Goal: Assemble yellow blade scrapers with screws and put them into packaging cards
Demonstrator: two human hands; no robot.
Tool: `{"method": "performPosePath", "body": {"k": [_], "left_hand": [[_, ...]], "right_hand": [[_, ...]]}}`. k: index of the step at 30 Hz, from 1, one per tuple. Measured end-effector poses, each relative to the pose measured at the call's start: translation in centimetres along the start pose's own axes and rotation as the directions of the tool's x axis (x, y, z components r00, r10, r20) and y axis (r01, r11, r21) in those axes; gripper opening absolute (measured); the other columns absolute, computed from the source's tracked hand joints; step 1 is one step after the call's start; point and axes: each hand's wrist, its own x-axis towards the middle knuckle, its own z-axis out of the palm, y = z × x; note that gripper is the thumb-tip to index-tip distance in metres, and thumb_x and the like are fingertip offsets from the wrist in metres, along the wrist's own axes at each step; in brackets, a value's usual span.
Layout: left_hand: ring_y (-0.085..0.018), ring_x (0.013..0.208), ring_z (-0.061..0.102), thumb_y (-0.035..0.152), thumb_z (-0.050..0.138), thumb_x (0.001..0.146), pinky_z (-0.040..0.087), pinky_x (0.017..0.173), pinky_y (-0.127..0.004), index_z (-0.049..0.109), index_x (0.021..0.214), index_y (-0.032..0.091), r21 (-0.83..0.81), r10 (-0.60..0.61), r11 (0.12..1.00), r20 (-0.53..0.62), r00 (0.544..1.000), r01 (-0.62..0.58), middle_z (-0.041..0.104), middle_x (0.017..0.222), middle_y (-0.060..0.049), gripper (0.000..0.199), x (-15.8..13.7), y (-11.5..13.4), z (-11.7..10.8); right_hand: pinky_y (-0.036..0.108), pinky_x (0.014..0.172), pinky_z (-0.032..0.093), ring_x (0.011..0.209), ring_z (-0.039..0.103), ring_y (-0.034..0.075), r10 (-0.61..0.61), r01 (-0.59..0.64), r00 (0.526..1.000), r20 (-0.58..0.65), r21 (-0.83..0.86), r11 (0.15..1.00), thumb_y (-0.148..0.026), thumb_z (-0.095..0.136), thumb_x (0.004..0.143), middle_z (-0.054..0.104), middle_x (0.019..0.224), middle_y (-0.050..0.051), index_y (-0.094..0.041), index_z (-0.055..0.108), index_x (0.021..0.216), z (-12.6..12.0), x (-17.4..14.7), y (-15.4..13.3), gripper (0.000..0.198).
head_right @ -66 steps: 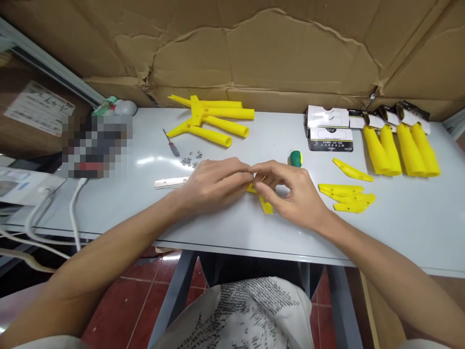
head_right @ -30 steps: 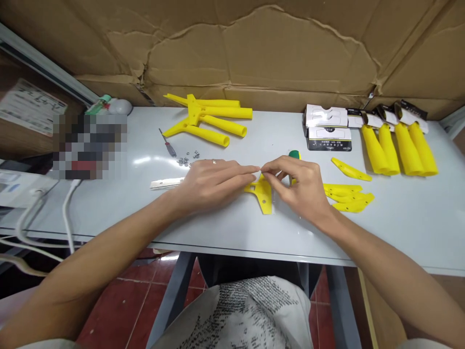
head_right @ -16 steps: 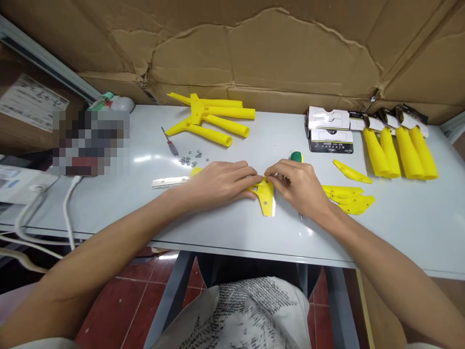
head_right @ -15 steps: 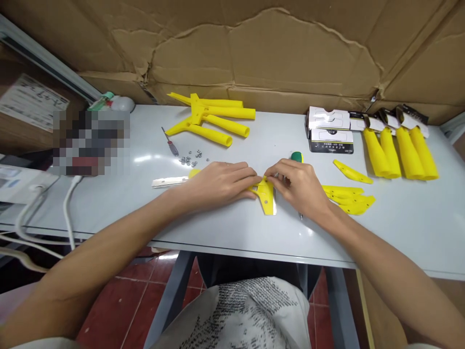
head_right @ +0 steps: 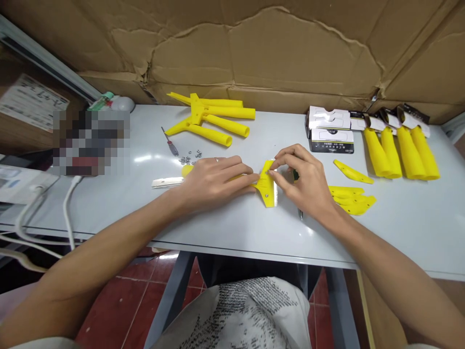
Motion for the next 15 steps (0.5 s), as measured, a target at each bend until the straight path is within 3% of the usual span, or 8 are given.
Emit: {"method": "performPosePath", "body": {"k": [6,15], "left_hand": [[-0.014,0.083,0.071,0.016,0.070,0.110,0.043,0.057,-0.031,0.074,0.114,0.019,0.090,0.044,0.995,-0.035,0.998,-0.041,0.082,0.094,0.002,0.006,0.1,-0.2,-0.5],[-0.014,0.079,0.068,0.014,0.070,0.109,0.041,0.056,-0.029,0.072,0.106,0.017,0.128,0.080,0.990,-0.139,0.987,-0.062,0.079,0.087,0.001,0.004,0.5,0.3,-0.4]], "right_hand": [[0.036,0.079,0.064,0.086,0.069,0.017,-0.004,0.004,1.000,-0.010,0.024,1.000,-0.025,0.081,0.099,0.077,0.113,0.008,-0.023,0.081,0.097,0.0,-0.1,-0.4,0.003],[0.030,0.064,0.057,0.077,0.064,0.012,0.012,-0.008,0.999,-0.048,0.090,0.996,-0.026,0.080,0.100,0.075,0.113,0.008,-0.021,0.079,0.092,0.3,-0.2,-1.3,0.009]]}}
